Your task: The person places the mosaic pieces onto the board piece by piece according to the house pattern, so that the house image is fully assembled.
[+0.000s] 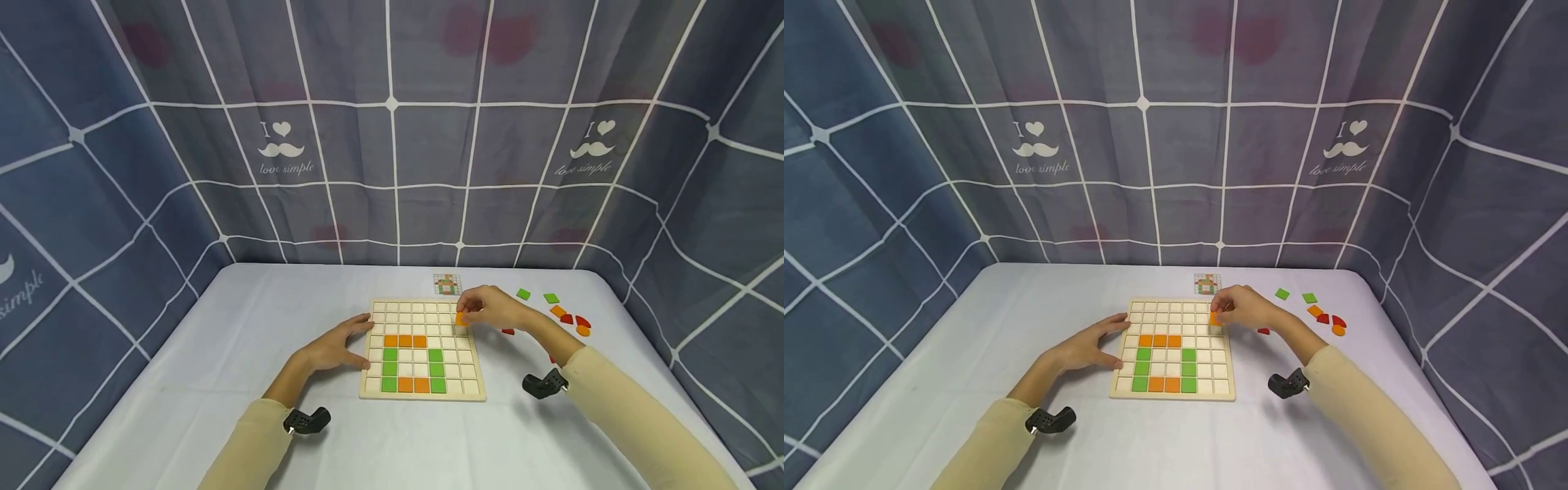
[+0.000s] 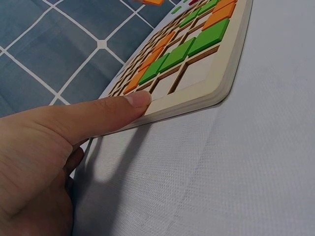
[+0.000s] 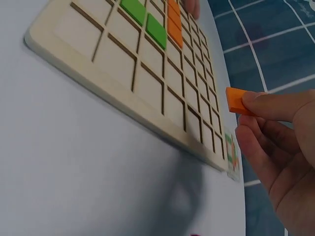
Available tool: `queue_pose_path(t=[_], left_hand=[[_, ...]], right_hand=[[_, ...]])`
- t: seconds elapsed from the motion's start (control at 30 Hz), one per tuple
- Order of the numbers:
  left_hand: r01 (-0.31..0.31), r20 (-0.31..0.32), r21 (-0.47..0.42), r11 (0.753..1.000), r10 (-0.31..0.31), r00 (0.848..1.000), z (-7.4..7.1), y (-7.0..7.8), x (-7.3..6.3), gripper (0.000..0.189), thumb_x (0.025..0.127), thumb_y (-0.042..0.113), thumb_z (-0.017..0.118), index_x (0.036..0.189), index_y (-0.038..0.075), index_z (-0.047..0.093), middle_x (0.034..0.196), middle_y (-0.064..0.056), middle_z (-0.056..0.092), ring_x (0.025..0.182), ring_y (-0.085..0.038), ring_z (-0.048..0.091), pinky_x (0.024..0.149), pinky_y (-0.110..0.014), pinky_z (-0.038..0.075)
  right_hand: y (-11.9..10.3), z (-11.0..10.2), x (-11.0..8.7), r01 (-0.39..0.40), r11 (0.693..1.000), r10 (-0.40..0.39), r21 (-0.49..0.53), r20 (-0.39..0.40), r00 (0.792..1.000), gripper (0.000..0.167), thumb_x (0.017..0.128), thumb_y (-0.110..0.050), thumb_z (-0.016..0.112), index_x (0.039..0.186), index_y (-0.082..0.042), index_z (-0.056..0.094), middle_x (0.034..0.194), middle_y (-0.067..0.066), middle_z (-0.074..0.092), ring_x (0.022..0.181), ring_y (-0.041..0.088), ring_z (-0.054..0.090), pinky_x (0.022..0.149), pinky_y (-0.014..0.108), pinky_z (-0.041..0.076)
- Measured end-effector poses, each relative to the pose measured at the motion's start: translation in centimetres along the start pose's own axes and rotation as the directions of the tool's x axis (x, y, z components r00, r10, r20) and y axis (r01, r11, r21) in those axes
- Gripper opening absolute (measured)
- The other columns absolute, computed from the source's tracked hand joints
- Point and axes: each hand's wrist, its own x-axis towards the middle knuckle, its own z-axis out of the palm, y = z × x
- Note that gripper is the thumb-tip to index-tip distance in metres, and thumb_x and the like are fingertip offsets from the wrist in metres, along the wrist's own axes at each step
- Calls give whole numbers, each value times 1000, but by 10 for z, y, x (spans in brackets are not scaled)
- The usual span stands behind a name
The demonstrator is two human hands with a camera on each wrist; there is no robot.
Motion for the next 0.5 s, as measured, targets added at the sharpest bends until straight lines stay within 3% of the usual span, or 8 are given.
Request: queue_pose_path(t=[0.5], left_hand=[[14,8,-21,1000,-14,1000,0,0,-1,94,75,19,94,157,12,47,170,0,24,156,-29,13,123,-57,12]], right_hand=[[-1,50,16,76,995,-78,69,24,997,7,92,-7,77,96,-11,73,85,-5,69,79,15,64,72,28,54]])
